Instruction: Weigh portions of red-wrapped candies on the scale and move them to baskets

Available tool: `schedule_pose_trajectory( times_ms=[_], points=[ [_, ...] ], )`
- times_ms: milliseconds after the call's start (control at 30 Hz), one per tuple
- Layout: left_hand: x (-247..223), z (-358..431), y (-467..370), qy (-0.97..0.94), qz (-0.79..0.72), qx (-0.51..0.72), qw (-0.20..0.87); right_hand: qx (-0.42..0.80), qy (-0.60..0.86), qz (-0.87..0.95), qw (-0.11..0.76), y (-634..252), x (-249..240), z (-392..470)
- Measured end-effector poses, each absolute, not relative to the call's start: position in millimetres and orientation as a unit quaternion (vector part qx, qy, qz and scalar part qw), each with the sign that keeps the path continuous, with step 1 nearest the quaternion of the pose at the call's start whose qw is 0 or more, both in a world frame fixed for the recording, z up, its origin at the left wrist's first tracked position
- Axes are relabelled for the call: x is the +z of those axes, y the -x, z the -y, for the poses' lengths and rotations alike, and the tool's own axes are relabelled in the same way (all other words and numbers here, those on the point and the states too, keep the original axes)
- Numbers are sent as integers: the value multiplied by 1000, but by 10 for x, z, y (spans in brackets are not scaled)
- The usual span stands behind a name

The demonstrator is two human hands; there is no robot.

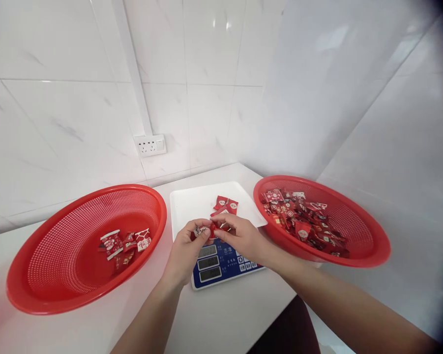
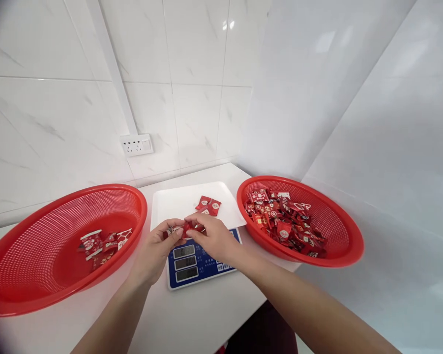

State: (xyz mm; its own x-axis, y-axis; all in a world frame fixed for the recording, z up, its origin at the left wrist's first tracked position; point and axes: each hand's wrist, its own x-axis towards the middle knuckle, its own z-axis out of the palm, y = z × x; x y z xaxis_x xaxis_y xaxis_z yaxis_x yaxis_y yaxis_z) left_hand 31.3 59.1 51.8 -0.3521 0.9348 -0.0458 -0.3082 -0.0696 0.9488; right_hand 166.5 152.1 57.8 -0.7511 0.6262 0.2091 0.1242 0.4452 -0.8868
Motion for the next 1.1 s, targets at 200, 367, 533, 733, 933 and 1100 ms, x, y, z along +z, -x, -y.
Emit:
schedule_pose_trajectory(
  times_ms=[200, 367, 533, 733, 933, 1100],
  points=[
    [538, -596, -165, -310, -498, 696, 413, 441, 333, 786, 278, -1836, 526, -1702],
    [647, -556, -56, -284, -494, 736, 366, 287, 385, 831, 282, -1932, 530, -1946],
    [673, -530, -91, -297, -494, 728, 370, 140, 336, 887, 283, -1898, 484, -1985],
    [674, -537, -109, -310, -495, 719, 378, 211, 280, 920, 173, -1689, 371, -1824],
    [705, -509, -78, -318, -512, 710, 364, 233, 265, 910, 220, -1699, 447, -1684],
    [722, -453, -193, -424, -527, 585, 449, 404, 296, 817, 286, -1947, 564, -1343]
  ],
)
